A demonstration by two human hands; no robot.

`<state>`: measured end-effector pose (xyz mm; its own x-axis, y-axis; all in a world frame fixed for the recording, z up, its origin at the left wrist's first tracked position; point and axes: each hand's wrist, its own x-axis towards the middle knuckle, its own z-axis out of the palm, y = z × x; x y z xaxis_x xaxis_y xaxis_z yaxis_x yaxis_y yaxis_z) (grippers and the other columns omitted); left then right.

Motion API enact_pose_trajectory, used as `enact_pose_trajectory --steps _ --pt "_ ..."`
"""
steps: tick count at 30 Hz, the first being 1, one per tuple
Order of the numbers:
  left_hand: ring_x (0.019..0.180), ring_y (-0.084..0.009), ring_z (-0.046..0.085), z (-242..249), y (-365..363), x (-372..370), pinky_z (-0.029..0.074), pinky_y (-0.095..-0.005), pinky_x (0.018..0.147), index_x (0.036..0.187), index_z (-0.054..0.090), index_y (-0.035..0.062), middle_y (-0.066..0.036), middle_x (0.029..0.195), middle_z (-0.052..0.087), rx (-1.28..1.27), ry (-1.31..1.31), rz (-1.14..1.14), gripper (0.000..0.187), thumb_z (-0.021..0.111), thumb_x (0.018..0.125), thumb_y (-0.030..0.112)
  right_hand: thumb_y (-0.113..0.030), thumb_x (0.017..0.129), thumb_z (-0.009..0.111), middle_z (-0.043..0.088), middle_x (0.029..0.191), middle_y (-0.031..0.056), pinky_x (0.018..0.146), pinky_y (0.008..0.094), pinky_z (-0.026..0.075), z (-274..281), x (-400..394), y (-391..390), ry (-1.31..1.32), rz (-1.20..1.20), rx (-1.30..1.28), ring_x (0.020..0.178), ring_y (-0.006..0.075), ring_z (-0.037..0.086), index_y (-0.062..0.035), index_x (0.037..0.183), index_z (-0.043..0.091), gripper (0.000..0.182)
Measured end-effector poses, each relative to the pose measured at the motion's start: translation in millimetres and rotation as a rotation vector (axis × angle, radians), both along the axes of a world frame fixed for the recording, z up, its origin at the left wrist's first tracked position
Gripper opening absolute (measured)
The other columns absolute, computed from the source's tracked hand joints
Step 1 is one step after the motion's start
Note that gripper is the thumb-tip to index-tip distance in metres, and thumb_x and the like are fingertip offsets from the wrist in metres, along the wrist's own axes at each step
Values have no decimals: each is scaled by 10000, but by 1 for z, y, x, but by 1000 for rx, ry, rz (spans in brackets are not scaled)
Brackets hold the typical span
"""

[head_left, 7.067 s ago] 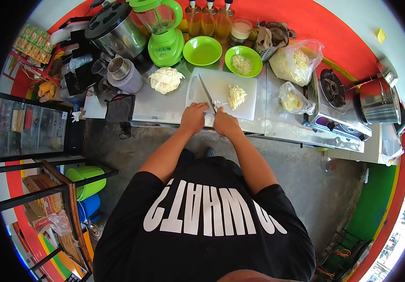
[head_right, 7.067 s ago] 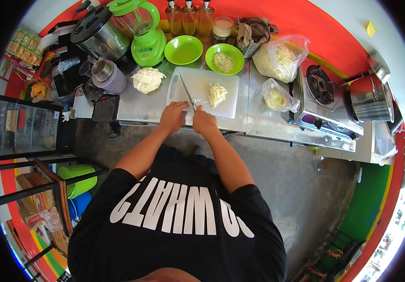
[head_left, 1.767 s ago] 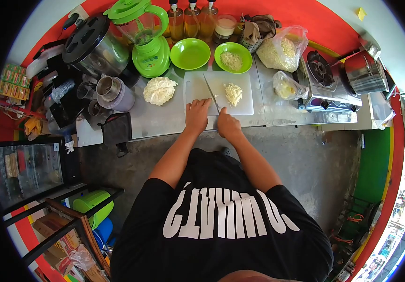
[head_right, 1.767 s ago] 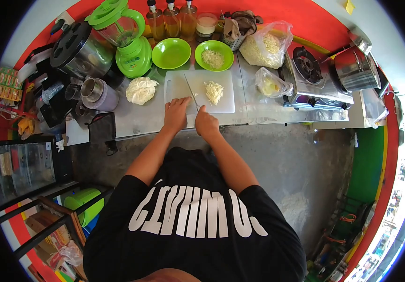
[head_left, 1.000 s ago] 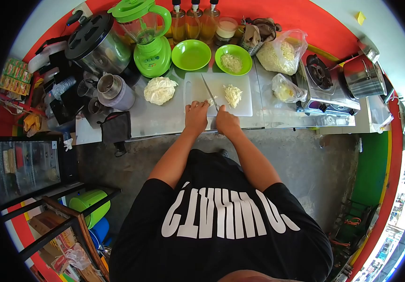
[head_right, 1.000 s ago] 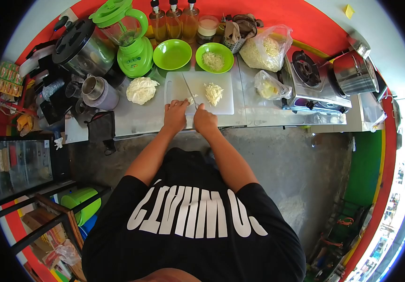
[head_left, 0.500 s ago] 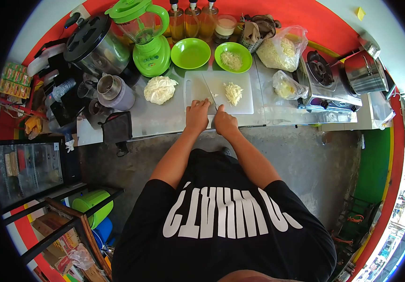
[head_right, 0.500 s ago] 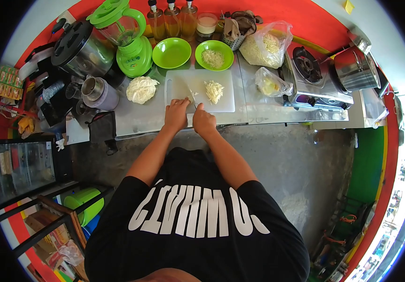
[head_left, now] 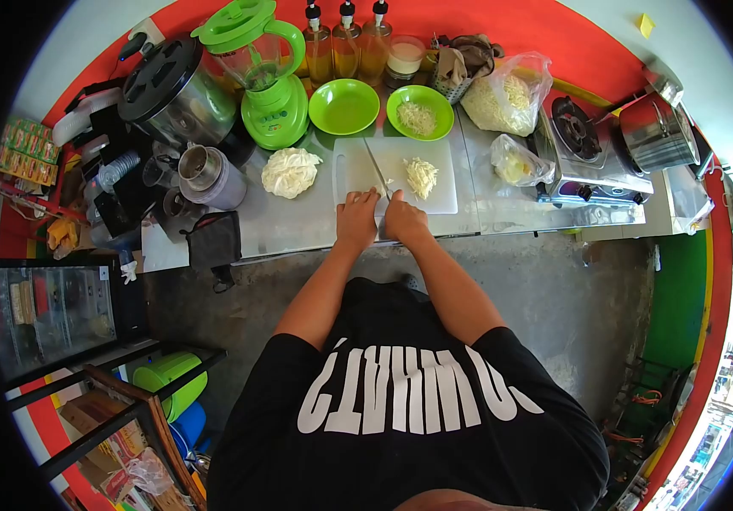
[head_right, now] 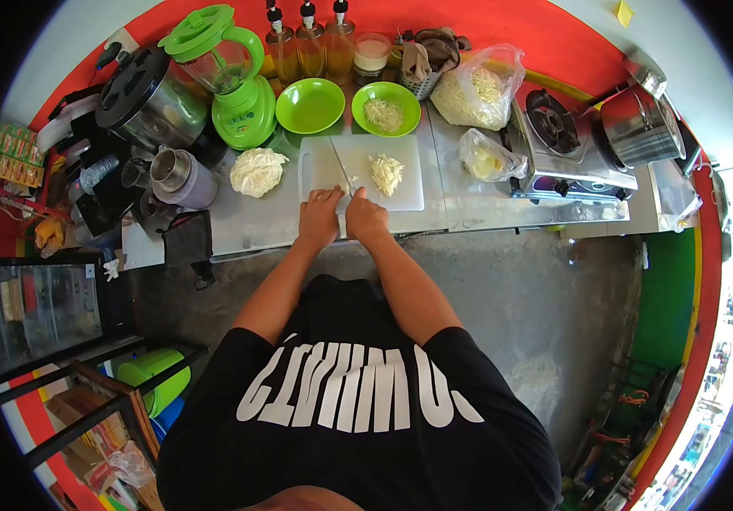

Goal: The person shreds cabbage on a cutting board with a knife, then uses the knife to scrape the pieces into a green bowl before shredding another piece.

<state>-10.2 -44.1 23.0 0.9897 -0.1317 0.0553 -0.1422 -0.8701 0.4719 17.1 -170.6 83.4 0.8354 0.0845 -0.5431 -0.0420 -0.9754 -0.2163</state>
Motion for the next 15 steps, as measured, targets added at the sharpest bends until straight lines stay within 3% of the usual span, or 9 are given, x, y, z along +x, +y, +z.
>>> enact_pose_trajectory --steps 9,15 --pt "1314 -274 504 -2 -1 1 444 -513 961 1323 606 150 -8 1399 611 -12 -11 16 535 581 823 -36 -98 899 631 697 1169 292 976 437 534 -5 -4 4 22 19 -9 1148 389 684 50 1285 380 483" --pt "1330 -276 495 -1 3 -2 447 -482 988 1334 603 141 -6 1465 576 -38 29 10 565 588 802 -46 -94 889 639 697 1173 289 982 435 529 6 1 6 44 30 -29 1152 382 684 52 1295 366 510"
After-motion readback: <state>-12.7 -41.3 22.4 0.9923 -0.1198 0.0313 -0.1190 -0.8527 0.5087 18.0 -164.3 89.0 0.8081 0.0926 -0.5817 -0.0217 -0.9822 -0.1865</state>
